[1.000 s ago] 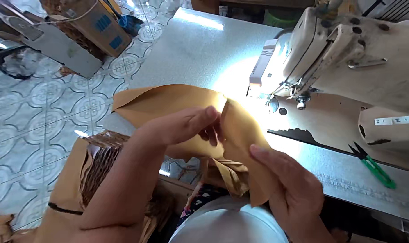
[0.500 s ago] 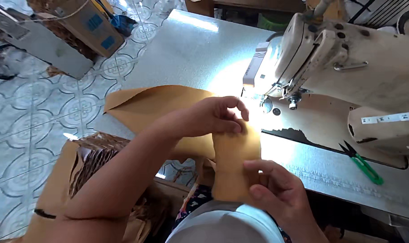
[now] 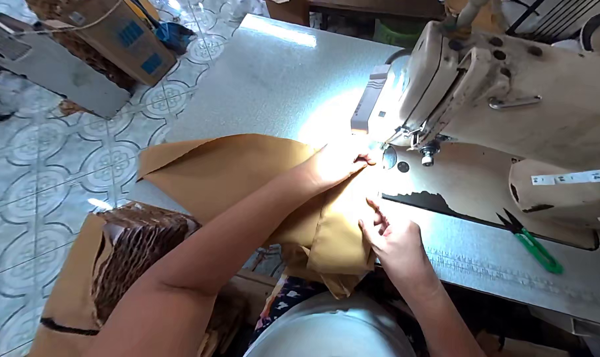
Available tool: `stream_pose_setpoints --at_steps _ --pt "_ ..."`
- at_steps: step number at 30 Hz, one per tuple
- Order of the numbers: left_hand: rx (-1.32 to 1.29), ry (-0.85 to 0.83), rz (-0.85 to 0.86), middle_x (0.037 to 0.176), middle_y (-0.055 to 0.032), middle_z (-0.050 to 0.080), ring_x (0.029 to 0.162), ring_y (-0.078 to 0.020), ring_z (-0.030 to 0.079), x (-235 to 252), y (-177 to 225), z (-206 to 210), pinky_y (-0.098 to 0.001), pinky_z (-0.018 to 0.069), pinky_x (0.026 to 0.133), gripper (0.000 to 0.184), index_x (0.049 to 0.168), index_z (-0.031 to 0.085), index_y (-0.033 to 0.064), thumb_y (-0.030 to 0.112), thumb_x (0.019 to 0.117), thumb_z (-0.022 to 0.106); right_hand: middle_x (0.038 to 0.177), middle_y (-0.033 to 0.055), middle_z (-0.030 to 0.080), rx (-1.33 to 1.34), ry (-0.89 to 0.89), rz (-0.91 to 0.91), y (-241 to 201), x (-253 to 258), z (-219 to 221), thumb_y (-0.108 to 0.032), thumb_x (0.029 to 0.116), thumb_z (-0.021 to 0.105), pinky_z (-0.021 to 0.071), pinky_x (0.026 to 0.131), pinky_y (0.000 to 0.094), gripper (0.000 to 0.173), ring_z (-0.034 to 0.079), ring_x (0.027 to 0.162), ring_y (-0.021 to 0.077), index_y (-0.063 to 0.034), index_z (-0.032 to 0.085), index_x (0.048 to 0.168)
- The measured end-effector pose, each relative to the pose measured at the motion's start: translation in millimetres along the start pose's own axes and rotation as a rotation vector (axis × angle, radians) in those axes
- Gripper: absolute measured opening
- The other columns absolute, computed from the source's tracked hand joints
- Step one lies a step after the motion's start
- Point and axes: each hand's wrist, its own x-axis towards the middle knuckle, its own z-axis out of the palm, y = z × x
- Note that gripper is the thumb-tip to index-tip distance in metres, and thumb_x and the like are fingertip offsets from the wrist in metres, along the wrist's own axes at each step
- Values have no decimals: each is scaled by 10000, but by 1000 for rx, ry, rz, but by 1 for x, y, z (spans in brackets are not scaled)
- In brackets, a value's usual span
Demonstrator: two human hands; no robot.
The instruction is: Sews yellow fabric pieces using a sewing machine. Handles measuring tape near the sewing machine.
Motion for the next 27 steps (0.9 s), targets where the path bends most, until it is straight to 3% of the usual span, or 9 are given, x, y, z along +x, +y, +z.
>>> stream_pose_setpoints --at_steps 4,12,20,24,27 --pt "-40 37 7 1100 -51 739 1094 -163 667 -15 1 8 -354 512 982 204 1078 790 115 99 999 603 786 9 682 39 -68 53 1 -10 -3 -179 905 683 511 583 168 418 578 607 11 -19 692 1291" --pt "72 87 71 1120 -51 731 1099 -198 665 -15 2 15 -376 519 965 243 1123 792 173 99 1001 596 754 -11 662 97 -42 50 5 -12 -1 -148 893 669 491 547 137 420 555 573 -18 10 682 1282" --pt "212 118 120 1110 -91 691 1058 -243 656 -16 7 21 -404 534 914 253 1156 767 159 119 1026 554 746 -18 666 103 -22 40 6 -13 -1 -130 871 660 478 545 123 435 547 570 -33 24 676 1278" --pt "465 110 117 1308 -131 668 1236 -326 606 -24 33 30 -509 497 972 289 1180 750 86 214 1013 553 834 35 713 61 -39 43 4 -12 -3 -130 868 664 491 581 139 458 566 602 -13 23 675 1300" --pt "469 125 97 1388 -110 645 1327 -294 573 -35 35 43 -485 435 1106 420 1339 666 53 275 1041 470 798 25 696 9 -38 29 3 -11 -3 -145 869 663 479 568 140 448 546 582 -8 21 685 1285"
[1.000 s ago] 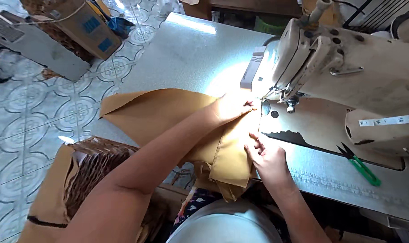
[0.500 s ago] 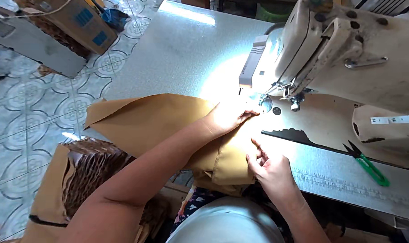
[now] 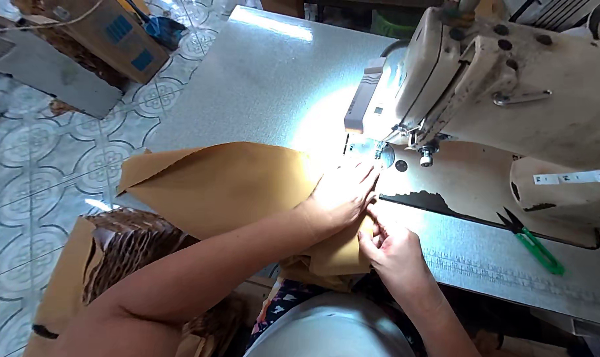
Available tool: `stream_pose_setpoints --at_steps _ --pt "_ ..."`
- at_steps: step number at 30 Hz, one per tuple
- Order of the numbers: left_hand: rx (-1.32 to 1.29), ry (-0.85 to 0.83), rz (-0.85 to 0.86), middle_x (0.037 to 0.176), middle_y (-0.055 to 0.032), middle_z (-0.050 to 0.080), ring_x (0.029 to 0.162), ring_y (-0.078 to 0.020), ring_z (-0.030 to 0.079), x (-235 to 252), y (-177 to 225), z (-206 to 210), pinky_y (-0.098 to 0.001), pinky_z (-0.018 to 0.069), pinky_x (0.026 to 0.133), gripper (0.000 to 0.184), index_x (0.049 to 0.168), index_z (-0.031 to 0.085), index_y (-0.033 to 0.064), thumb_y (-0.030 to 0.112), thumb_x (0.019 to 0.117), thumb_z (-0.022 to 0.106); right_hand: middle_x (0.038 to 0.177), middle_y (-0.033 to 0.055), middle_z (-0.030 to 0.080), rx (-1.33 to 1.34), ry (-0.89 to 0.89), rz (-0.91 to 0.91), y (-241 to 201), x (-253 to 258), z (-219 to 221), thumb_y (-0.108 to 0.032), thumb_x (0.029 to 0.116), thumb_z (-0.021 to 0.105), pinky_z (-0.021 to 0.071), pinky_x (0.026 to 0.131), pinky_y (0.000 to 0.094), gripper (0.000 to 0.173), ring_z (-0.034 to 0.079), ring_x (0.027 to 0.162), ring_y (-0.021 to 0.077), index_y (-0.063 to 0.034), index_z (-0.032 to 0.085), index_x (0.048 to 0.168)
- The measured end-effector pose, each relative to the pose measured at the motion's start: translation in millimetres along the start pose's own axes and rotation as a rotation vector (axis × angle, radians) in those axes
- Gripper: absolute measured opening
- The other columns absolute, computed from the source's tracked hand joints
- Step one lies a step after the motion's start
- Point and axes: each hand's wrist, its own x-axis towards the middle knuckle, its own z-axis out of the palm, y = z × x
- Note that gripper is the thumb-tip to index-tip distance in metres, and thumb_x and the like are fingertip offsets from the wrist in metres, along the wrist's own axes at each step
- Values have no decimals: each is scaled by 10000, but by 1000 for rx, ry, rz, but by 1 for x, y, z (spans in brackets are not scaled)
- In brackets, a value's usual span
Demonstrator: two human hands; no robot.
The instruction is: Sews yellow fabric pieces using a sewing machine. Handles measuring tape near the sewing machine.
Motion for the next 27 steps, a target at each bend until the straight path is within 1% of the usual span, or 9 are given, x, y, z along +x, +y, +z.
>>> stream_pose_setpoints --at_steps 1,4,7,9,11,16,19,24,27 --pt "-27 32 -1 1398 -105 638 1330 -290 571 -2 -2 4 -495 441 1090 416 1353 656 62 259 1040 465 789 16 687 5 -5 -1 0 1 0 -141 868 665 469 561 136 458 534 578 -10 18 679 1298" --pt "-88 54 10 1420 -91 615 1354 -271 539 -4 -11 10 -491 404 1123 415 1381 636 89 250 1053 439 777 11 673 49 -9 -11 1 4 1 -126 864 667 463 555 127 477 524 572 -17 25 662 1316" --pt "-107 59 19 1379 -110 633 1321 -282 557 -1 -16 10 -486 400 1126 423 1361 652 78 255 1050 427 760 3 660 44 -1 -12 1 8 2 -129 865 665 458 555 127 474 517 572 -19 28 664 1312" --pt "-114 39 20 1389 -118 627 1328 -288 549 2 -18 10 -480 386 1136 437 1372 646 79 264 1052 412 743 -9 649 39 7 -9 1 10 3 -136 870 659 450 547 125 469 504 566 -24 29 666 1309" --pt "-125 31 21 1395 -127 620 1341 -298 541 3 -20 9 -500 369 1151 442 1373 642 75 263 1053 402 740 -9 645 38 10 -1 0 11 3 -140 871 658 449 547 130 466 503 567 -21 29 670 1305" --pt "-132 39 13 1393 -117 620 1341 -296 538 4 -20 10 -503 374 1147 431 1376 644 87 265 1055 417 771 8 665 34 3 1 0 13 2 -152 882 657 468 558 142 461 527 579 -9 22 669 1309" --pt "-139 43 6 1398 -109 617 1339 -297 535 4 -21 12 -526 386 1121 439 1379 645 103 286 1052 414 773 9 671 37 14 -7 1 14 2 -149 885 656 474 568 145 452 536 588 -7 24 672 1302" --pt "-131 20 -7 1409 -99 609 1347 -290 528 5 -22 11 -542 371 1124 446 1389 638 118 301 1057 402 771 11 680 24 21 -12 2 15 3 -154 881 647 481 567 150 458 546 585 -5 16 675 1305" --pt "-118 23 3 1401 -108 612 1339 -296 534 6 -23 12 -538 393 1101 445 1376 644 110 304 1056 401 766 13 680 5 49 -24 3 17 3 -157 875 644 476 573 149 445 542 586 -4 18 689 1282"
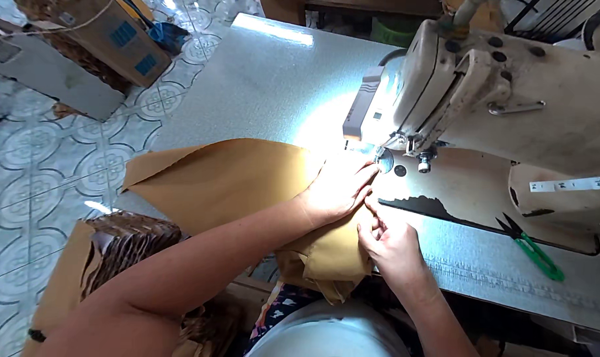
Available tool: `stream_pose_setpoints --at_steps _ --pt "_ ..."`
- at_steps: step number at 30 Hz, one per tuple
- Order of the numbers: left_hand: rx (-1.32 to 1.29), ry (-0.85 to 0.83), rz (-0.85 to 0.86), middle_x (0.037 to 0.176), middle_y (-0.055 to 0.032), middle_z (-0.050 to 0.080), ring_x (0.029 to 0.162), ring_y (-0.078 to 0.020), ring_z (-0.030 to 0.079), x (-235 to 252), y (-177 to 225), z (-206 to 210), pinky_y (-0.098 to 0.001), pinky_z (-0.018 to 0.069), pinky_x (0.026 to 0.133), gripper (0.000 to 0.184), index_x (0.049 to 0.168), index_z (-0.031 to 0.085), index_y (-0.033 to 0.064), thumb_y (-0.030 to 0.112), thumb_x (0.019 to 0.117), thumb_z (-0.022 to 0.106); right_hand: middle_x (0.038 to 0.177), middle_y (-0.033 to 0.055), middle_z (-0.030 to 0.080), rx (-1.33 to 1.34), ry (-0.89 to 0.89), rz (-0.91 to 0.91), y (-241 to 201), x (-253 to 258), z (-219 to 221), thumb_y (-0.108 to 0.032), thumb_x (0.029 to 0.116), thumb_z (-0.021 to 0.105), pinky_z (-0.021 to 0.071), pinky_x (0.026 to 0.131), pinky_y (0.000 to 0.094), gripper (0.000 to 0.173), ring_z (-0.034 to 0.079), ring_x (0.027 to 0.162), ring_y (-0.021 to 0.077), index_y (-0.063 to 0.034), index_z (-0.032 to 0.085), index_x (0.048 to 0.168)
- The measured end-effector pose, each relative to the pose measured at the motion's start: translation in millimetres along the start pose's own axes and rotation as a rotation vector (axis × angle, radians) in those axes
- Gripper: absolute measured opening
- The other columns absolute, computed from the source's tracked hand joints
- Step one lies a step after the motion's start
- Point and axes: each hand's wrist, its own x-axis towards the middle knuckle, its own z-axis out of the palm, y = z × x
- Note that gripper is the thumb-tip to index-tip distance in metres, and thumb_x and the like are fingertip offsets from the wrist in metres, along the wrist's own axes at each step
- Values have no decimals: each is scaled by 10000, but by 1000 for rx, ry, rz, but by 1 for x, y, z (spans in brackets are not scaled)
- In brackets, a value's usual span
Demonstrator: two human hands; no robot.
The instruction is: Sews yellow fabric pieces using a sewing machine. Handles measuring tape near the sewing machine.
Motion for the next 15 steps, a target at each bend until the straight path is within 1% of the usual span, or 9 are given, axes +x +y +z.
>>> stream_pose_setpoints --at_steps 3,7,9,11,12,13,14,15 --pt "22 16 18 1397 -119 617 1318 -311 553 5 -4 -1 -547 413 1075 416 1321 677 112 311 1054 427 796 20 707 2 -6 34 -2 7 -1 -158 878 649 508 607 163 445 584 608 1 5 685 1291" --pt "6 35 52 1366 -132 635 1307 -330 560 9 -9 -2 -575 404 1074 364 1267 710 123 282 1033 481 764 18 689 -31 -21 89 -5 15 -2 -160 873 677 498 620 201 447 572 613 29 -5 686 1292" --pt "11 49 88 1285 -119 673 1268 -319 584 7 -4 -7 -566 423 1061 301 1208 738 117 227 1020 530 765 27 696 -26 -11 84 -5 14 -1 -159 883 661 511 627 203 424 590 620 31 1 694 1274" --pt "-3 26 123 1182 -81 700 1176 -267 623 1 3 -15 -508 449 1019 239 1127 754 96 144 1011 550 771 12 695 17 43 -1 0 7 0 -144 906 620 510 612 174 366 589 619 6 9 710 1226" --pt "-18 11 122 1167 -72 709 1144 -245 644 -3 6 -17 -475 470 999 235 1118 755 89 120 1009 550 846 21 719 47 44 -48 2 1 -1 -118 935 578 529 631 177 342 621 660 8 0 710 1228" --pt "-34 1 113 1193 -71 718 1143 -233 666 -7 7 -18 -446 515 988 249 1141 756 88 117 1012 545 984 42 753 65 18 -99 3 -7 -4 -86 970 531 573 681 192 332 682 743 22 -23 705 1245" --pt "-60 -22 87 1247 -75 711 1170 -233 667 -12 7 -19 -442 526 994 272 1192 746 92 126 1025 533 1060 43 757 64 -1 -152 5 -16 -6 -50 971 495 590 686 195 344 701 773 28 -51 703 1246" --pt "-98 -39 56 1300 -76 692 1214 -235 649 -16 7 -18 -459 513 1012 294 1237 731 100 135 1037 518 1070 46 762 31 0 -207 6 -25 -6 -22 946 497 588 697 205 360 705 785 45 -67 708 1234"
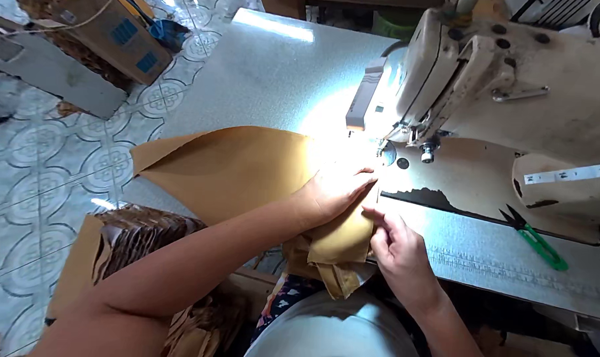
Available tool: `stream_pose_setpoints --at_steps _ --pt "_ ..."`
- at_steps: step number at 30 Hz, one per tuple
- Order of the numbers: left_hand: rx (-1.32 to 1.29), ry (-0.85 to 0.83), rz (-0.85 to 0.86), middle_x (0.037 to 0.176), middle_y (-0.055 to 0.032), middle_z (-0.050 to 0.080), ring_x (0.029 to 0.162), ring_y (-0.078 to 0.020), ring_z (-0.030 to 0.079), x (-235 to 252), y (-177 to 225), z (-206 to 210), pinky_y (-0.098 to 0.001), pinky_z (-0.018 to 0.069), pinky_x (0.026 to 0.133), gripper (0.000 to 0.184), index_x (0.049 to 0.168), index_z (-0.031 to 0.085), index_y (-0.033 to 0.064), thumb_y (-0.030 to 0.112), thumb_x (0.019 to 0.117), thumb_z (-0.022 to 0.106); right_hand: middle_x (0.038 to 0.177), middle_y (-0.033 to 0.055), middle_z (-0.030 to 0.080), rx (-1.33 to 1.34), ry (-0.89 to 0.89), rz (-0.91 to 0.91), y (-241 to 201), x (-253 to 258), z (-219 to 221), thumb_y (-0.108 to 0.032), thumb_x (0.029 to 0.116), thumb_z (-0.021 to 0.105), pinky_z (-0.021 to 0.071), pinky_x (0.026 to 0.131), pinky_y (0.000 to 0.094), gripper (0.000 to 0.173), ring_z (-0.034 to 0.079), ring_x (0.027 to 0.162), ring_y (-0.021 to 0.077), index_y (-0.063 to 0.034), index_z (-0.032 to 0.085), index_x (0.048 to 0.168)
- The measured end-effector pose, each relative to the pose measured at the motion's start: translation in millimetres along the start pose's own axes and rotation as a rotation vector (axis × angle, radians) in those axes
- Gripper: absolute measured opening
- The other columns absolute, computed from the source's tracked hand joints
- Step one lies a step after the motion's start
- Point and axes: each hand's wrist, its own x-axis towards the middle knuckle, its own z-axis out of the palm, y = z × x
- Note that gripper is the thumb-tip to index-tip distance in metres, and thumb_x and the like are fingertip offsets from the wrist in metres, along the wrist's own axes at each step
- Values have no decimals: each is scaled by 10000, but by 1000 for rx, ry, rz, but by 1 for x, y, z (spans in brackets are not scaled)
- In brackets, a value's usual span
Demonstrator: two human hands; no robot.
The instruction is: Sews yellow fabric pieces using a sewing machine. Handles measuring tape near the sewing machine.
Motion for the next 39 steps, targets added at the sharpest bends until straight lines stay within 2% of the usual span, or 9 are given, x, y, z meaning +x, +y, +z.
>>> stream_pose_setpoints --at_steps 3,6,15,19,22,25,28,34,39 --pt "-68 10 -37 1369 -62 660 1289 -230 602 -6 -2 3 -475 467 1061 311 1276 718 132 160 1055 500 917 45 751 -234 61 -168 -1 -20 4 -74 921 616 583 683 244 299 696 753 130 -103 760 1182" --pt "-75 43 -29 1370 -78 665 1315 -253 594 -7 -1 4 -489 465 1070 284 1240 737 143 180 1050 530 927 50 756 -378 115 -259 0 -30 8 -158 937 658 575 734 271 222 705 838 191 -115 779 1119" --pt "-83 -46 -68 1494 -85 567 1420 -286 481 -13 4 2 -572 358 1137 419 1370 679 239 432 1055 482 895 67 726 -400 166 -235 9 -40 14 -228 960 671 561 730 304 183 681 837 213 -144 809 1046" --pt "4 -61 -37 1529 -134 523 1467 -368 409 -17 5 4 -626 302 1158 462 1376 673 268 500 1014 505 1062 137 720 -376 171 -184 6 -41 16 -223 949 688 574 792 310 178 686 926 236 -164 815 1058" --pt "36 -25 50 1467 -129 580 1451 -382 423 -20 3 6 -646 312 1143 416 1328 708 254 458 999 555 1089 99 745 -413 155 -191 5 -42 16 -246 958 675 578 794 340 191 697 961 254 -173 810 1072" --pt "21 19 158 1348 -73 673 1368 -297 539 -23 2 5 -577 411 1098 354 1270 733 181 364 1006 585 1064 79 754 -418 161 -202 5 -43 16 -237 960 673 575 789 350 191 697 951 259 -167 807 1077" --pt "-29 11 235 1297 -62 706 1341 -271 574 -22 1 4 -538 405 1141 304 1219 751 135 301 1015 601 1081 83 757 -416 166 -216 7 -45 17 -203 953 667 573 798 350 196 699 955 257 -158 801 1088" --pt "-27 -71 277 1348 -79 676 1391 -303 528 -25 1 0 -605 364 1151 315 1258 739 177 315 1019 588 1072 72 756 -417 160 -215 5 -47 17 -143 931 660 567 801 342 215 694 952 252 -150 800 1095" --pt "-84 -141 362 1303 -25 689 1404 -291 507 -31 -8 -5 -651 323 1169 286 1232 743 244 350 1044 555 1049 56 757 -473 146 -230 2 -46 14 -167 934 658 574 775 342 209 700 936 238 -159 804 1084"
